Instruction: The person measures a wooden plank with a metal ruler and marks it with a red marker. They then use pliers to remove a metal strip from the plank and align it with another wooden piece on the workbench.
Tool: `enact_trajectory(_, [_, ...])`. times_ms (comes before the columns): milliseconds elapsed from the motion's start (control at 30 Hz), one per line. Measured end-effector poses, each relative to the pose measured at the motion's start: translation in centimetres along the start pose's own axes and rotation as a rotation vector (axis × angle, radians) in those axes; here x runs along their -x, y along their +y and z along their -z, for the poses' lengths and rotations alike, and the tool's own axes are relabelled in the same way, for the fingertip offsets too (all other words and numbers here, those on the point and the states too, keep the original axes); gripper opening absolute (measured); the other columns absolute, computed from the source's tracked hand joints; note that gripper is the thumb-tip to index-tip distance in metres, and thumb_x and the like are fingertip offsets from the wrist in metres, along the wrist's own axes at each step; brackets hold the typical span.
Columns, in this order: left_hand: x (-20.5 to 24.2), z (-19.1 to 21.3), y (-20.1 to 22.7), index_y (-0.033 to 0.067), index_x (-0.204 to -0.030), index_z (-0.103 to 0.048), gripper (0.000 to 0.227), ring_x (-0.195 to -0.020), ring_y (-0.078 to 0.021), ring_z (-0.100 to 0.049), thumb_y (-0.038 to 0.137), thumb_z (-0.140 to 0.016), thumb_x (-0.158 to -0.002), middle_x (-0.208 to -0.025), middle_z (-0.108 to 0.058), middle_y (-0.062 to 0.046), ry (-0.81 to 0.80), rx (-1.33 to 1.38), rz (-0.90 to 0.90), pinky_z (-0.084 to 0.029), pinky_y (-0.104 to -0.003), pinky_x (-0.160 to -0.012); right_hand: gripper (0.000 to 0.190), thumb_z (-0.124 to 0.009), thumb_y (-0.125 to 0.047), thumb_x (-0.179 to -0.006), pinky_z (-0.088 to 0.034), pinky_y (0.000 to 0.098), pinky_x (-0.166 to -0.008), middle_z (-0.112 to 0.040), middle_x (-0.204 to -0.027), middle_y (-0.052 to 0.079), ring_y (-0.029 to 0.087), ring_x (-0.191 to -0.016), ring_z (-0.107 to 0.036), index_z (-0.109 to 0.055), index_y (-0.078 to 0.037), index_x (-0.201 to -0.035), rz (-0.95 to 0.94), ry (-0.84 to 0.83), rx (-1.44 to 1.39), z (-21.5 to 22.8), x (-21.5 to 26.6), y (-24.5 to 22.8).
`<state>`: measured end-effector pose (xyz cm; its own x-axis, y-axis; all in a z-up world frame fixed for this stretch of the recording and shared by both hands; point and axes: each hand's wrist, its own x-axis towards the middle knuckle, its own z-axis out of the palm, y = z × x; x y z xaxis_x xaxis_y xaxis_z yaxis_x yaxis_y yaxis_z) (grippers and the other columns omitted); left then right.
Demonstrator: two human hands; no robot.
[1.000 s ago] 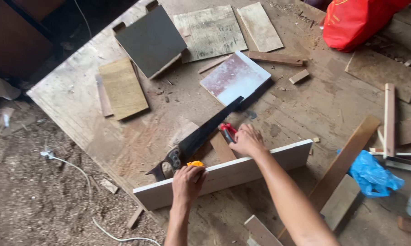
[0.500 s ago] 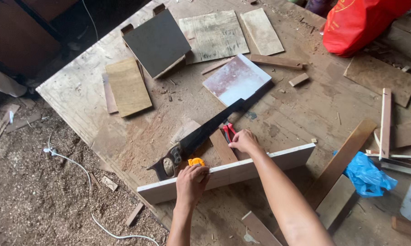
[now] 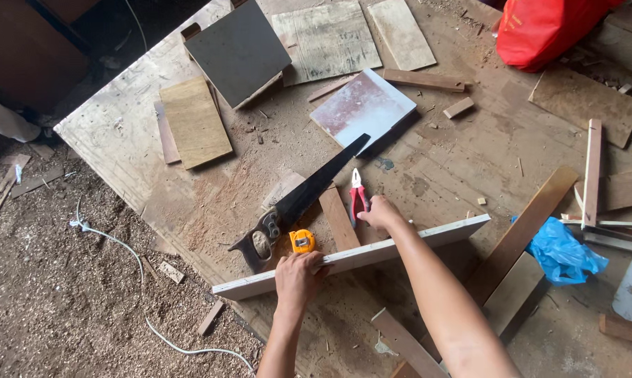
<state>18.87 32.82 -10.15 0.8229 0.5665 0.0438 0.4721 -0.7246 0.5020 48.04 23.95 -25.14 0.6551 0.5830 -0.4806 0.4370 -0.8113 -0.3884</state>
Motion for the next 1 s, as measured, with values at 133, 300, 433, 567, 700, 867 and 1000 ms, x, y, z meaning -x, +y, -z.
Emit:
enact_trajectory(133, [0.5,-0.1,0.1,0.0192,-0.094,-0.08,0.028,-0.088,-0.0214,-0.07,0.034,-0.085,-0.071,-0.089,-0.078,-0.002,-0.002,-0.014,-0.003,-0.047,-0.039,-0.073,0.045,-0.07,-0.042,-0.088,-0.055,0.0481,-0.089,-0.073,-0.106,0.023,0.038,-0.102,-0.071,-0.069,-0.003,-0.111,-0.052,-0.002,-0.134,0.6,0.6,-0.2])
enact_trajectory(300, [2.5,0.1,0.8,0.0189,-0.092,-0.08,0.023,-0.086,-0.0202,-0.07,0.033,-0.084,-0.074,-0.088,-0.078,-0.001,0.094,0.078,-0.077,-0.048,-0.037,-0.075,0.046,-0.065,-0.047,-0.094,-0.055,0.0465,-0.082,-0.072,-0.094,0.021,0.038,-0.092,-0.07,-0.073,-0.004,-0.106,0.044,0.31,-0.377,3.7,5.7,-0.7])
enact_trajectory(433, [4.9,0.3,3.2,0.0189,-0.092,-0.08,0.024,-0.082,-0.0205,-0.069,0.037,-0.084,-0.077,-0.083,-0.077,-0.001,-0.005,0.091,-0.044,-0.049,-0.037,-0.076,0.036,-0.066,-0.037,-0.095,-0.058,0.0382,-0.077,-0.075,-0.09,0.012,0.025,-0.086,-0.073,-0.072,-0.002,-0.101,0.106,0.276,-0.835,7.4,13.6,0.3])
enact_trajectory(567, [6.5,0.8,6.2,0.0169,-0.089,-0.08,0.023,-0.081,-0.0193,-0.07,0.034,-0.083,-0.074,-0.082,-0.078,0.001,0.044,0.151,-0.18,-0.048,-0.037,-0.074,0.024,-0.063,-0.021,-0.099,-0.051,0.0322,-0.074,-0.074,-0.092,0.011,0.018,-0.08,-0.063,-0.075,-0.002,-0.108,0.331,0.469,-0.801,10.6,22.4,2.5])
enact_trajectory(700, [8.5,0.9,9.3,0.017,-0.088,-0.08,0.021,-0.077,-0.0204,-0.07,0.033,-0.083,-0.075,-0.082,-0.078,0.001,-0.006,0.208,-0.318,-0.049,-0.037,-0.072,0.022,-0.057,-0.018,-0.101,-0.051,0.0336,-0.092,-0.075,-0.121,0.013,0.019,-0.102,-0.066,-0.066,-0.003,-0.088,0.513,0.799,-0.618,11.0,30.6,6.7])
enact_trajectory(867, [10.3,0.7,13.4,0.0176,-0.082,-0.081,0.021,-0.074,-0.0212,-0.07,0.035,-0.086,-0.071,-0.075,-0.077,0.001,-0.188,0.29,-0.481,-0.05,-0.039,-0.069,0.03,-0.054,-0.022,-0.099,-0.052,0.0337,-0.081,-0.078,-0.108,0.011,0.017,-0.085,-0.066,-0.078,-0.005,-0.1,0.019,0.777,-0.756,9.7,40.7,11.5])
enact_trajectory(1000, [12.4,-1.2,17.3,0.0181,-0.082,-0.082,0.025,-0.074,-0.0247,-0.071,0.039,-0.088,-0.069,-0.078,-0.077,-0.001,-0.353,0.278,-0.602,-0.055,-0.04,-0.071,0.033,-0.048,-0.021,-0.105,-0.036,0.0383,-0.104,-0.076,-0.092,0.009,0.016,-0.097,-0.065,-0.074,-0.004,-0.093,0.164,0.933,-0.645,8.7,48.6,15.2])
